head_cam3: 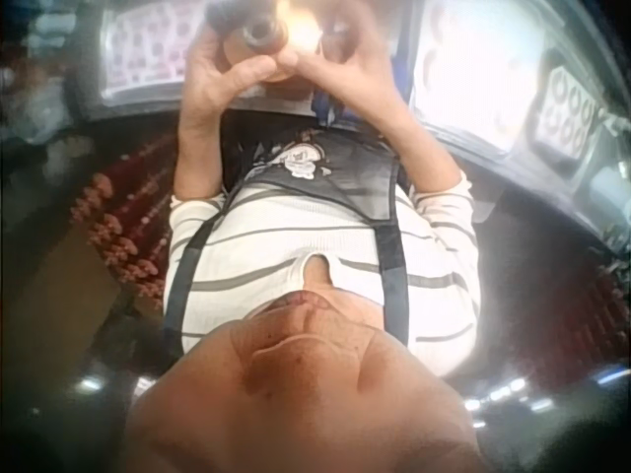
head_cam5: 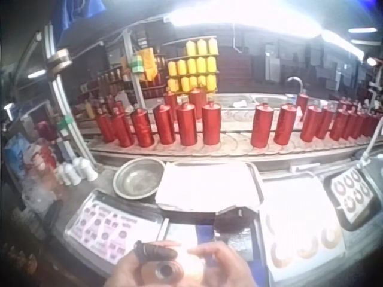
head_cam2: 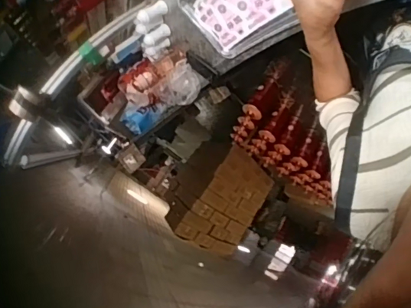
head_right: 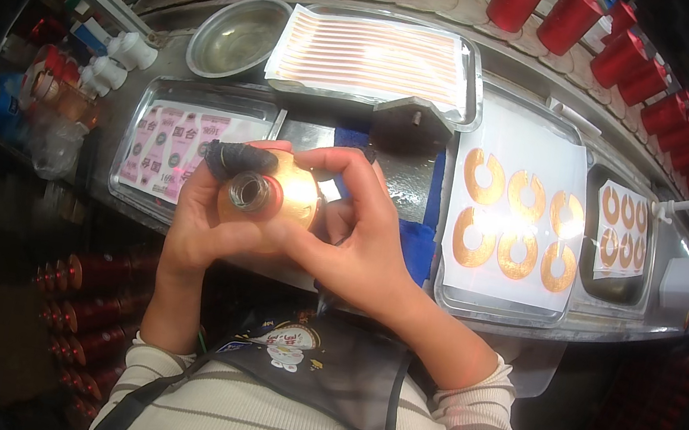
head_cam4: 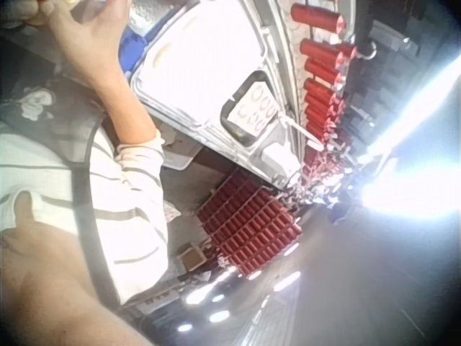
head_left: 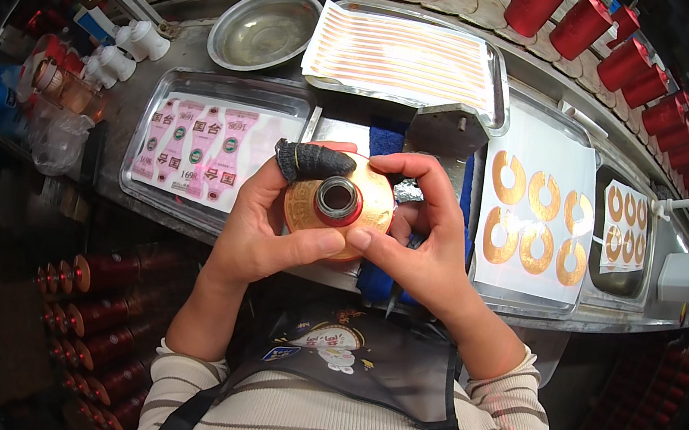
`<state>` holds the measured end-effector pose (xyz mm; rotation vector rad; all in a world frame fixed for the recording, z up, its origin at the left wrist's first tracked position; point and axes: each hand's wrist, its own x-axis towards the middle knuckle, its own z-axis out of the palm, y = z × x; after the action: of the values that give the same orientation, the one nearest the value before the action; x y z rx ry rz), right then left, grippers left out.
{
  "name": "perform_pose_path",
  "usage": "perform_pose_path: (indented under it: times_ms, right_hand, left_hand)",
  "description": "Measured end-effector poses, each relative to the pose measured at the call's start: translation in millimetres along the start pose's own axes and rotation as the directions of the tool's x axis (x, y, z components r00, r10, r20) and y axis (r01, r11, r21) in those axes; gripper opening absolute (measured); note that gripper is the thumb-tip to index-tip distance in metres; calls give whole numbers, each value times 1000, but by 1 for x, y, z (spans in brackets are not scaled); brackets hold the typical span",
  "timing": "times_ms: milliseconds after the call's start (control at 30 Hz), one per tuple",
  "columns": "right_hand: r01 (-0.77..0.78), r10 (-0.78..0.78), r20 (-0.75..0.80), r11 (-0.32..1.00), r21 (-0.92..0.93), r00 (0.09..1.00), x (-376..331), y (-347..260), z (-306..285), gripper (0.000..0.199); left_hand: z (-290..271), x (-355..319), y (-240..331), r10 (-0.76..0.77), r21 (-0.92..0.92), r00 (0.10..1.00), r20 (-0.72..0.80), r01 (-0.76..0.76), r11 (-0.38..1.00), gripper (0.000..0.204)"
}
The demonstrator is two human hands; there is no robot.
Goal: The person picks up red cylindrical cans from a tray, applies a gold circular sticker to the top rim, and then affixes a rectangular pink label to the side of the can. The labeled cans are placed back into a tray.
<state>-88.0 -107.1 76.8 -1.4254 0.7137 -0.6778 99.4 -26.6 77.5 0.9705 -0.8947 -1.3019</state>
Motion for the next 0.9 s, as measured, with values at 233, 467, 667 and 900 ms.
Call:
perform_pose_path:
  times_ms: [233,467,667,900]
  right_hand:
    - [9,-9,0,996,84,1000,1,15,-1,50]
    - [-163,266,-137,847,506,954,22,10,-28,31]
    - [-93,196,-244,921,379,950,-6,-22,-30,30]
    - [88,-216,-289,913,-397,933,-3,-36,-18,22]
  left_hand:
    - [5,0,-3,31,7,999,-28,-31,999,64]
    - [9,3,-5,70,20,996,-59,-69,997,64]
    - [12,2,0,-49,30,992,-116,53,998,60]
    - [12,-1,1,-32,56,994,-109,39,998,59]
